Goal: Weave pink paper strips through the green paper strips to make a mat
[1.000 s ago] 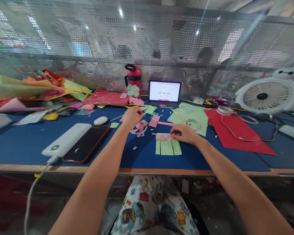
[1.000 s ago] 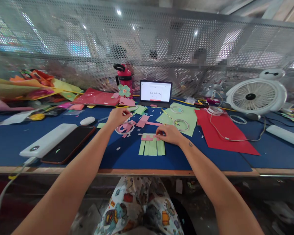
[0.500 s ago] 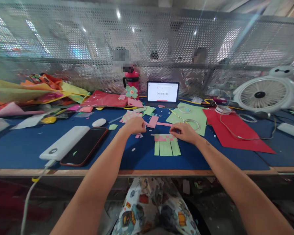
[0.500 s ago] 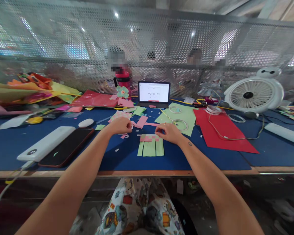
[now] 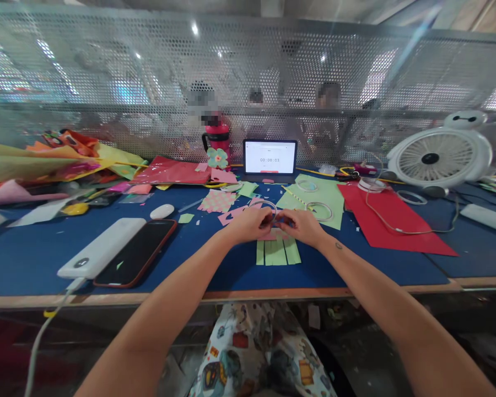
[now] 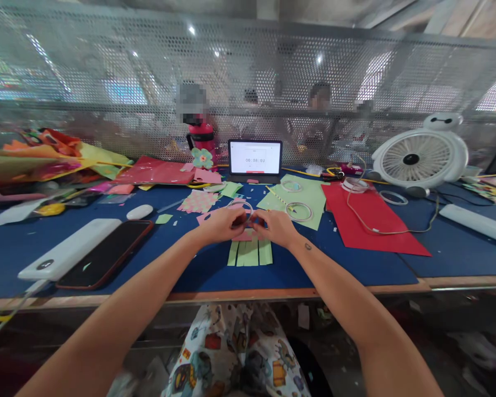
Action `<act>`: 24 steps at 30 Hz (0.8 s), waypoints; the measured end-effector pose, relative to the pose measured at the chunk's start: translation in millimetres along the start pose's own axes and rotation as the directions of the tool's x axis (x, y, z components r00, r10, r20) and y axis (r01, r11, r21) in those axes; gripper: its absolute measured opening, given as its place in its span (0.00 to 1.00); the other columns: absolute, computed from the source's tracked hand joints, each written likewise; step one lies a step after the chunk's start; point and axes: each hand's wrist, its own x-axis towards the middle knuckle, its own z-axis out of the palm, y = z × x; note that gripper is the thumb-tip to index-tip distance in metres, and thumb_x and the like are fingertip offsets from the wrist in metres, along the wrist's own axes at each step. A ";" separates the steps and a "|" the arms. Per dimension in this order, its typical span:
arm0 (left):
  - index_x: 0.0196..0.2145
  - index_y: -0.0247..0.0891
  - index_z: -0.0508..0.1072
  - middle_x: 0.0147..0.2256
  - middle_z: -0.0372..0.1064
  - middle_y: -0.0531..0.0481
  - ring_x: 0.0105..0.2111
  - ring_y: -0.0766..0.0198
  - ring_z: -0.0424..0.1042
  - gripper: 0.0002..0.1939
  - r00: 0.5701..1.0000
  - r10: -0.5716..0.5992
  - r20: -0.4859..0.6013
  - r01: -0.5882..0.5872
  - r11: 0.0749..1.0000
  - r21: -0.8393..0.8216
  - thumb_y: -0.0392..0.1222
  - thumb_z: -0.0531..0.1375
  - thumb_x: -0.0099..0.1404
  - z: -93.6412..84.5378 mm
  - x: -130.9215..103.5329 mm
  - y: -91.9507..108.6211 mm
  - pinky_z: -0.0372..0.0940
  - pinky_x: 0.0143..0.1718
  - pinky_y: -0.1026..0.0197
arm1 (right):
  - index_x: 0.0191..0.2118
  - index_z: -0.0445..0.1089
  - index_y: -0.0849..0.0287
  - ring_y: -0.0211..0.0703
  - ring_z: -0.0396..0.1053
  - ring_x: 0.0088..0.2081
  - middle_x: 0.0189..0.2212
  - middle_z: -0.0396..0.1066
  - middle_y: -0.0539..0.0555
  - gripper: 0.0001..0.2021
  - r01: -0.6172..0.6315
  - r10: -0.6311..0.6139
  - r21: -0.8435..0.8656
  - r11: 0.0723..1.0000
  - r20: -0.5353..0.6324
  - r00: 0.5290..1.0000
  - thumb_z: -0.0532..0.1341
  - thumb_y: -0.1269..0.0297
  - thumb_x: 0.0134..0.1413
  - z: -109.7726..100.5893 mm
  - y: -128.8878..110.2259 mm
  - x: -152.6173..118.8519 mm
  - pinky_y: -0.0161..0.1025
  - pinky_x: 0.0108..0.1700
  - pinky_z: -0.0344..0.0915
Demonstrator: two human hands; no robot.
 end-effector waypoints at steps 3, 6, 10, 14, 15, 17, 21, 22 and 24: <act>0.29 0.37 0.64 0.25 0.64 0.51 0.25 0.65 0.63 0.00 1.000 -0.006 -0.013 0.006 1.000 -0.001 0.35 0.54 0.57 1.8 0.5 -1.7 0.50 0.24 0.64 | 0.36 0.69 0.56 0.37 0.65 0.26 0.24 0.70 0.49 0.07 0.019 -0.019 -0.039 0.999 0.002 1.000 0.55 0.65 0.53 1.0 -1.8 0.2 0.32 0.28 0.51; 0.35 0.37 0.64 0.26 0.66 0.52 0.25 0.66 0.64 0.04 0.999 -0.002 -0.050 -0.001 0.998 -0.060 0.36 0.54 0.59 2.7 0.1 -3.0 0.52 0.25 0.65 | 0.34 0.69 0.57 0.38 0.65 0.27 0.24 0.70 0.49 0.07 0.030 -0.033 -0.078 0.996 -0.040 0.999 0.54 0.67 0.51 1.6 -3.1 0.3 0.32 0.28 0.50; 0.39 0.37 0.64 0.26 0.67 0.54 0.26 0.67 0.66 0.07 0.998 0.016 -0.062 -0.024 0.991 -0.128 0.34 0.53 0.60 4.1 0.1 -4.3 0.54 0.26 0.66 | 0.33 0.69 0.57 0.37 0.65 0.27 0.22 0.69 0.48 0.07 0.029 -0.038 -0.107 0.994 -0.076 0.996 0.54 0.68 0.50 1.0 -3.7 -0.4 0.31 0.27 0.49; 0.34 0.37 0.67 0.27 0.70 0.53 0.27 0.67 0.67 0.04 0.997 0.000 -0.073 -0.008 0.993 -0.120 0.34 0.54 0.59 5.7 1.6 -6.3 0.56 0.28 0.66 | 0.32 0.69 0.57 0.36 0.65 0.26 0.22 0.70 0.48 0.07 0.021 -0.033 -0.129 0.991 -0.095 0.995 0.54 0.67 0.51 0.4 -4.3 -0.9 0.31 0.27 0.48; 0.33 0.37 0.68 0.27 0.70 0.53 0.27 0.67 0.67 0.04 0.997 -0.010 -0.079 0.001 0.993 -0.115 0.34 0.55 0.59 5.9 1.8 -6.6 0.56 0.28 0.66 | 0.32 0.69 0.57 0.36 0.65 0.26 0.22 0.70 0.48 0.06 0.019 -0.032 -0.127 0.992 -0.098 0.995 0.54 0.66 0.51 0.6 -4.1 -0.9 0.31 0.27 0.48; 0.32 0.37 0.69 0.27 0.70 0.53 0.27 0.67 0.67 0.04 0.996 -0.018 -0.084 0.009 0.994 -0.109 0.33 0.55 0.58 6.4 2.1 -6.7 0.56 0.28 0.66 | 0.32 0.69 0.57 0.36 0.65 0.26 0.23 0.70 0.48 0.07 0.007 -0.020 -0.128 0.992 -0.102 0.995 0.54 0.64 0.52 1.7 -3.0 -0.9 0.31 0.27 0.48; 0.31 0.36 0.69 0.28 0.70 0.52 0.27 0.67 0.67 0.06 0.996 0.006 -0.088 -0.013 0.996 -0.084 0.31 0.54 0.58 7.1 2.2 -6.2 0.56 0.28 0.66 | 0.35 0.68 0.57 0.36 0.66 0.26 0.24 0.71 0.48 0.09 -0.060 0.048 -0.172 0.983 -0.077 0.996 0.55 0.58 0.53 3.6 0.2 -1.1 0.31 0.27 0.47; 0.31 0.36 0.69 0.28 0.70 0.52 0.27 0.67 0.67 0.05 0.996 0.017 -0.089 -0.023 0.997 -0.072 0.31 0.54 0.58 7.3 2.2 -6.1 0.55 0.28 0.66 | 0.37 0.67 0.57 0.37 0.66 0.26 0.23 0.71 0.48 0.11 -0.084 0.072 -0.195 0.977 -0.067 0.995 0.55 0.57 0.53 3.4 0.4 -1.2 0.32 0.26 0.47; 0.30 0.35 0.69 0.28 0.70 0.52 0.27 0.67 0.67 0.05 0.996 0.032 -0.089 -0.037 0.998 -0.051 0.31 0.54 0.58 7.7 2.5 -6.1 0.55 0.27 0.66 | 0.40 0.66 0.57 0.38 0.67 0.26 0.24 0.71 0.48 0.13 -0.108 0.101 -0.244 0.964 -0.039 0.994 0.55 0.54 0.54 1.8 -0.6 -1.3 0.32 0.26 0.46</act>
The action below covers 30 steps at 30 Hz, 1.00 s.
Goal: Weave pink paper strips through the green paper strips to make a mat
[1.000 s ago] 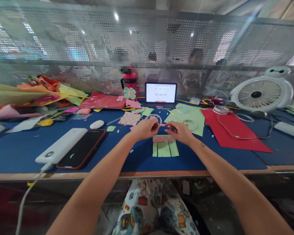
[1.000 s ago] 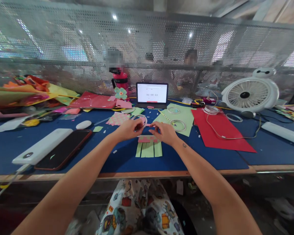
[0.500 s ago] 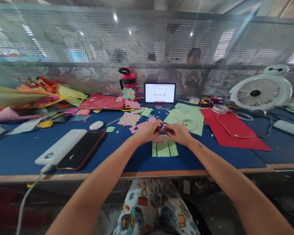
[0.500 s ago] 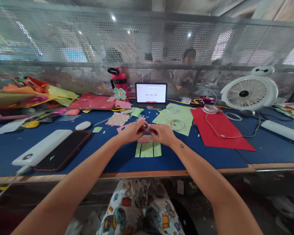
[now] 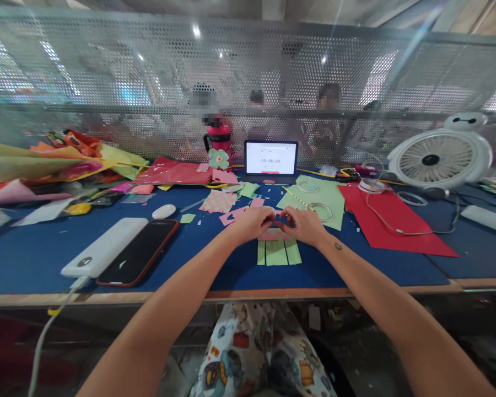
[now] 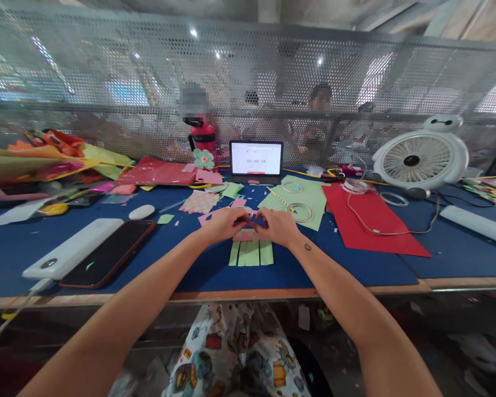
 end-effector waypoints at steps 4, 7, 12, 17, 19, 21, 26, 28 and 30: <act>0.29 0.35 0.69 0.28 0.70 0.52 0.28 0.67 0.67 0.04 1.000 0.013 0.009 -0.013 1.000 0.008 0.31 0.55 0.58 0.2 0.7 0.7 0.56 0.28 0.67 | 0.44 0.66 0.57 0.41 0.68 0.29 0.28 0.73 0.52 0.13 0.116 -0.097 -0.124 0.985 0.152 0.984 0.51 0.58 0.57 -5.5 -5.1 0.5 0.34 0.25 0.42; 0.29 0.35 0.70 0.28 0.70 0.52 0.29 0.67 0.67 0.04 0.999 0.025 0.030 -0.026 1.000 0.015 0.31 0.56 0.58 -0.2 0.8 2.6 0.56 0.29 0.67 | 0.41 0.67 0.58 0.42 0.68 0.30 0.30 0.73 0.55 0.13 0.193 -0.155 -0.154 0.969 0.229 0.961 0.49 0.62 0.59 -6.5 -8.3 1.7 0.35 0.26 0.42; 0.29 0.35 0.70 0.28 0.70 0.52 0.28 0.67 0.67 0.04 0.998 0.041 0.047 -0.042 0.999 0.006 0.30 0.55 0.59 -0.8 0.8 6.5 0.56 0.28 0.67 | 0.36 0.68 0.59 0.39 0.65 0.28 0.27 0.72 0.53 0.11 0.194 -0.181 -0.047 0.980 0.205 0.962 0.49 0.65 0.56 -2.4 -6.9 2.4 0.34 0.26 0.43; 0.28 0.34 0.68 0.29 0.70 0.50 0.31 0.64 0.68 0.04 0.998 0.068 0.019 -0.069 0.995 0.075 0.30 0.54 0.59 -1.7 2.2 9.0 0.57 0.30 0.65 | 0.27 0.68 0.60 0.36 0.60 0.22 0.20 0.68 0.51 0.10 0.157 -0.165 0.133 0.979 0.056 0.985 0.50 0.68 0.51 4.1 -5.5 3.3 0.33 0.25 0.45; 0.29 0.34 0.67 0.30 0.70 0.49 0.32 0.62 0.69 0.04 0.998 0.062 0.017 -0.064 0.989 0.134 0.30 0.54 0.59 -1.3 2.4 10.0 0.57 0.30 0.63 | 0.25 0.68 0.61 0.34 0.59 0.21 0.18 0.66 0.49 0.10 0.141 -0.148 0.232 0.962 0.014 0.989 0.50 0.69 0.48 6.4 -5.4 4.6 0.32 0.25 0.46; 0.30 0.34 0.67 0.30 0.70 0.47 0.32 0.60 0.69 0.03 0.998 0.057 0.025 -0.061 0.979 0.195 0.31 0.54 0.59 0.1 2.2 10.9 0.58 0.31 0.62 | 0.24 0.67 0.61 0.33 0.58 0.21 0.18 0.65 0.49 0.09 0.128 -0.129 0.318 0.939 -0.019 0.991 0.50 0.70 0.47 8.3 -5.5 5.9 0.31 0.25 0.47; 0.32 0.33 0.66 0.31 0.69 0.46 0.35 0.59 0.68 0.02 0.992 0.121 0.018 -0.121 0.945 0.305 0.32 0.53 0.61 5.4 1.2 13.2 0.59 0.36 0.60 | 0.23 0.65 0.61 0.32 0.58 0.19 0.16 0.62 0.47 0.10 0.078 -0.081 0.497 0.864 -0.016 0.997 0.50 0.67 0.49 8.6 -6.5 7.6 0.30 0.24 0.51; 0.32 0.33 0.66 0.31 0.68 0.46 0.35 0.60 0.67 0.04 0.988 0.152 0.000 -0.143 0.930 0.339 0.33 0.51 0.63 5.2 0.7 13.4 0.58 0.36 0.61 | 0.22 0.63 0.61 0.32 0.57 0.17 0.13 0.60 0.45 0.11 0.013 -0.031 0.575 0.818 0.022 0.999 0.50 0.66 0.50 7.1 -5.3 7.9 0.30 0.23 0.52; 0.33 0.34 0.66 0.31 0.67 0.46 0.35 0.61 0.66 0.07 0.984 0.178 -0.023 -0.157 0.917 0.367 0.33 0.49 0.65 1.8 -0.1 12.0 0.58 0.36 0.61 | 0.20 0.61 0.60 0.32 0.57 0.16 0.11 0.59 0.45 0.12 -0.064 0.051 0.623 0.780 0.039 0.998 0.50 0.65 0.51 4.9 -2.2 8.1 0.30 0.23 0.53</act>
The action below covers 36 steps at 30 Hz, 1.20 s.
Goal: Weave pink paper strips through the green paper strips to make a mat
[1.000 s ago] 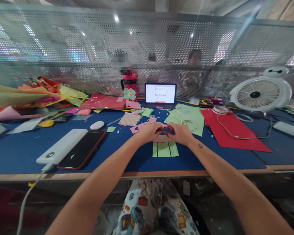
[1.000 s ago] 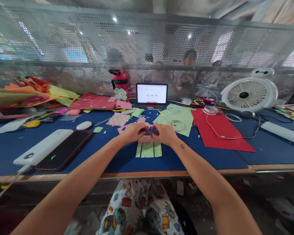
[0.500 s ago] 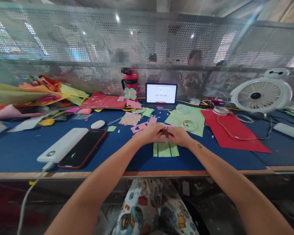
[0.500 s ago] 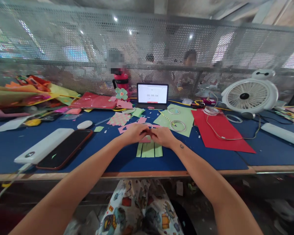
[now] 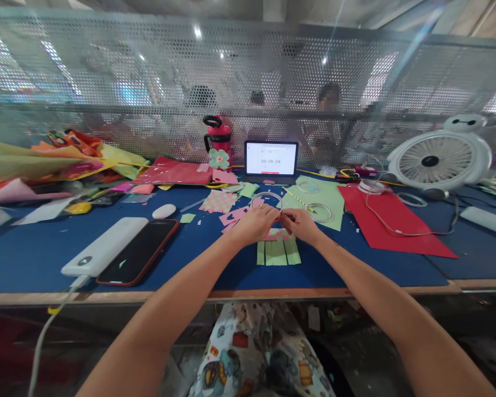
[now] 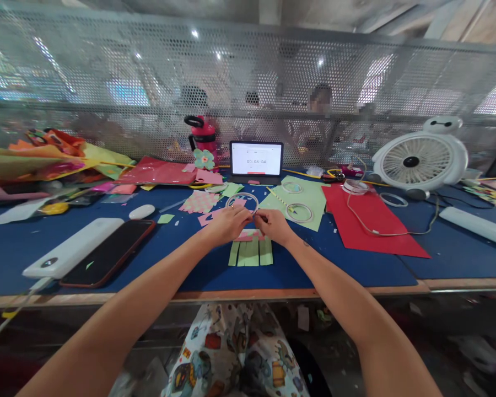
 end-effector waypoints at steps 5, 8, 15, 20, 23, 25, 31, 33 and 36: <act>0.34 0.37 0.67 0.32 0.68 0.46 0.35 0.60 0.66 0.10 0.988 -0.156 -0.005 0.156 0.988 0.014 0.34 0.47 0.65 -12.7 -3.8 -20.2 0.58 0.34 0.62 | 0.29 0.70 0.63 0.33 0.55 0.17 0.16 0.67 0.50 0.17 -0.144 0.160 0.235 0.961 -0.048 0.986 0.48 0.58 0.53 -10.7 2.0 0.2 0.31 0.22 0.52; 0.35 0.37 0.68 0.31 0.69 0.46 0.33 0.59 0.68 0.10 0.930 -0.357 0.083 0.353 0.933 0.062 0.34 0.48 0.63 -15.2 -6.6 -33.9 0.58 0.32 0.62 | 0.42 0.70 0.66 0.33 0.53 0.17 0.19 0.70 0.53 0.22 -0.187 0.177 0.425 0.886 0.063 0.982 0.46 0.56 0.55 -13.0 -1.1 -0.3 0.32 0.21 0.50; 0.58 0.41 0.54 0.31 0.71 0.41 0.32 0.51 0.71 0.28 0.792 -0.526 0.310 0.490 0.850 0.191 0.39 0.54 0.61 -6.8 -14.2 -41.4 0.61 0.30 0.58 | 0.52 0.65 0.68 0.34 0.53 0.18 0.19 0.71 0.54 0.25 -0.262 0.167 0.538 0.801 0.219 0.961 0.47 0.57 0.54 -13.0 -1.3 -1.9 0.32 0.21 0.48; 0.45 0.36 0.69 0.38 0.70 0.39 0.41 0.51 0.68 0.16 0.906 -0.420 0.061 0.416 0.907 0.060 0.45 0.57 0.61 -8.2 -10.3 -39.0 0.61 0.40 0.55 | 0.52 0.64 0.67 0.33 0.52 0.18 0.19 0.70 0.52 0.25 -0.226 0.105 0.486 0.844 0.265 0.959 0.45 0.57 0.56 -10.4 -2.3 -3.7 0.32 0.22 0.50; 0.35 0.36 0.72 0.34 0.71 0.45 0.38 0.61 0.68 0.09 0.946 -0.290 -0.145 0.257 0.944 -0.206 0.42 0.55 0.63 -6.7 -5.4 -31.7 0.61 0.41 0.60 | 0.50 0.65 0.68 0.33 0.52 0.17 0.19 0.70 0.52 0.24 -0.207 0.087 0.434 0.877 0.281 0.956 0.45 0.57 0.56 -8.7 -5.0 -4.5 0.32 0.22 0.50; 0.34 0.37 0.72 0.33 0.71 0.48 0.37 0.63 0.68 0.08 0.957 -0.192 -0.219 0.111 0.936 -0.334 0.43 0.57 0.62 -4.2 -3.0 -24.4 0.62 0.41 0.62 | 0.48 0.66 0.68 0.33 0.52 0.17 0.19 0.70 0.52 0.24 -0.200 0.084 0.407 0.891 0.286 0.954 0.45 0.57 0.56 -8.0 -6.4 -5.1 0.33 0.22 0.51; 0.33 0.37 0.72 0.31 0.70 0.48 0.36 0.64 0.67 0.06 0.965 -0.090 -0.248 -0.008 0.930 -0.368 0.39 0.56 0.62 -1.0 -1.5 -10.0 0.61 0.40 0.61 | 0.47 0.66 0.66 0.34 0.53 0.17 0.19 0.70 0.51 0.22 -0.163 0.054 0.361 0.918 0.293 0.955 0.44 0.58 0.56 -6.9 -8.9 -6.7 0.33 0.21 0.51; 0.32 0.37 0.71 0.30 0.70 0.48 0.35 0.64 0.66 0.06 0.966 -0.085 -0.243 -0.001 0.942 -0.334 0.39 0.55 0.63 -1.9 -1.7 -9.2 0.61 0.40 0.61 | 0.48 0.66 0.66 0.33 0.53 0.17 0.19 0.69 0.51 0.23 -0.147 0.040 0.350 0.925 0.295 0.955 0.44 0.58 0.56 -6.3 -9.1 -7.2 0.32 0.21 0.51; 0.29 0.36 0.71 0.29 0.69 0.49 0.34 0.64 0.65 0.08 0.970 -0.075 -0.229 0.007 0.958 -0.286 0.39 0.54 0.64 -2.8 -1.8 -9.0 0.60 0.38 0.62 | 0.48 0.66 0.67 0.33 0.53 0.17 0.19 0.69 0.51 0.23 -0.133 0.030 0.334 0.933 0.296 0.955 0.44 0.58 0.57 -5.3 -9.2 -7.8 0.32 0.21 0.51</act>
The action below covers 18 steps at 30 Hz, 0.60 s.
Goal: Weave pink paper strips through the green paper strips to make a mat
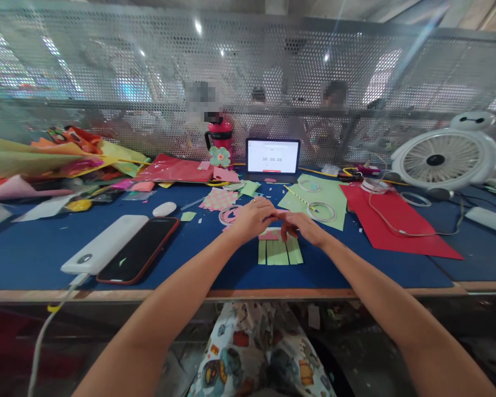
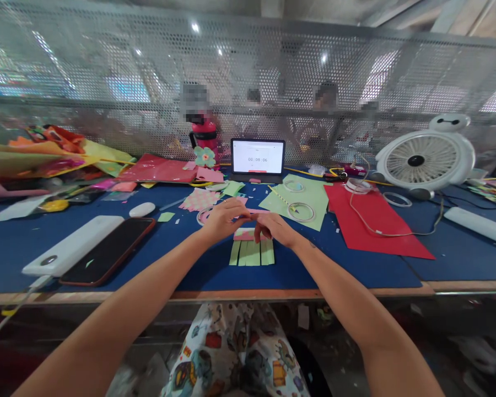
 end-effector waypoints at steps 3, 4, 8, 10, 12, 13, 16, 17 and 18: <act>0.27 0.36 0.70 0.29 0.69 0.49 0.33 0.65 0.65 0.09 1.000 0.003 0.018 -0.004 1.000 0.026 0.37 0.53 0.64 -0.1 0.3 -0.1 0.60 0.37 0.62 | 0.49 0.66 0.68 0.33 0.53 0.18 0.19 0.70 0.52 0.23 0.009 -0.009 -0.005 1.000 -0.005 1.000 0.45 0.58 0.57 0.9 0.0 0.0 0.32 0.21 0.51; 0.28 0.36 0.70 0.29 0.69 0.49 0.33 0.64 0.65 0.09 1.000 0.000 0.025 -0.001 1.000 0.031 0.37 0.53 0.64 -0.1 0.3 -0.3 0.60 0.37 0.62 | 0.49 0.66 0.68 0.33 0.53 0.17 0.19 0.70 0.52 0.24 0.008 -0.008 -0.007 1.000 -0.005 1.000 0.44 0.58 0.57 1.1 0.0 0.3 0.32 0.21 0.51; 0.28 0.36 0.70 0.29 0.69 0.49 0.33 0.64 0.65 0.08 0.999 -0.040 0.035 0.039 0.999 0.038 0.39 0.54 0.63 -0.9 0.3 -1.6 0.60 0.38 0.62 | 0.55 0.60 0.68 0.33 0.51 0.16 0.19 0.70 0.51 0.26 -0.031 0.030 -0.024 0.999 -0.033 0.999 0.44 0.56 0.57 0.4 2.6 2.8 0.32 0.20 0.50; 0.28 0.36 0.70 0.28 0.68 0.49 0.33 0.64 0.65 0.07 0.997 -0.083 0.004 0.083 0.997 0.001 0.40 0.56 0.62 -1.2 0.3 -2.7 0.60 0.37 0.62 | 0.57 0.56 0.67 0.33 0.52 0.16 0.19 0.70 0.50 0.27 -0.051 0.043 -0.073 0.996 -0.117 0.992 0.44 0.56 0.57 -0.2 5.3 4.2 0.32 0.21 0.51; 0.27 0.36 0.71 0.27 0.68 0.50 0.31 0.65 0.65 0.07 0.984 -0.172 -0.037 0.168 0.982 -0.082 0.41 0.58 0.59 -1.2 0.5 -4.6 0.61 0.34 0.63 | 0.54 0.60 0.64 0.33 0.55 0.17 0.19 0.69 0.48 0.24 -0.063 0.013 -0.237 0.969 -0.207 0.978 0.47 0.56 0.56 0.2 7.1 5.1 0.32 0.23 0.52; 0.26 0.36 0.71 0.26 0.67 0.51 0.29 0.66 0.65 0.06 0.972 -0.231 -0.051 0.222 0.966 -0.135 0.41 0.59 0.58 -1.0 0.8 -5.9 0.60 0.32 0.64 | 0.50 0.63 0.62 0.34 0.57 0.19 0.19 0.68 0.47 0.21 -0.064 -0.019 -0.356 0.932 -0.225 0.974 0.50 0.56 0.54 1.0 7.3 5.2 0.32 0.24 0.53; 0.25 0.35 0.70 0.24 0.68 0.53 0.26 0.69 0.65 0.06 0.913 -0.406 -0.044 0.377 0.879 -0.293 0.40 0.62 0.54 -0.1 1.1 -11.3 0.60 0.28 0.66 | 0.36 0.68 0.58 0.37 0.62 0.26 0.21 0.68 0.47 0.12 -0.031 -0.099 -0.688 0.725 -0.148 0.984 0.59 0.61 0.44 6.4 4.7 5.1 0.33 0.28 0.52; 0.24 0.35 0.71 0.24 0.68 0.53 0.25 0.69 0.65 0.06 0.894 -0.448 -0.025 0.414 0.846 -0.335 0.40 0.63 0.53 0.1 1.0 -13.4 0.60 0.28 0.67 | 0.35 0.68 0.58 0.38 0.63 0.28 0.22 0.68 0.48 0.11 -0.010 -0.108 -0.754 0.656 -0.107 0.988 0.60 0.61 0.42 8.7 3.3 4.9 0.33 0.29 0.52; 0.24 0.35 0.71 0.23 0.68 0.53 0.24 0.70 0.65 0.07 0.876 -0.482 -0.004 0.446 0.814 -0.371 0.41 0.63 0.52 0.3 0.8 -15.3 0.61 0.27 0.67 | 0.35 0.68 0.57 0.39 0.63 0.29 0.24 0.68 0.48 0.11 0.013 -0.112 -0.800 0.600 -0.067 0.991 0.60 0.62 0.41 10.9 2.0 4.9 0.33 0.29 0.51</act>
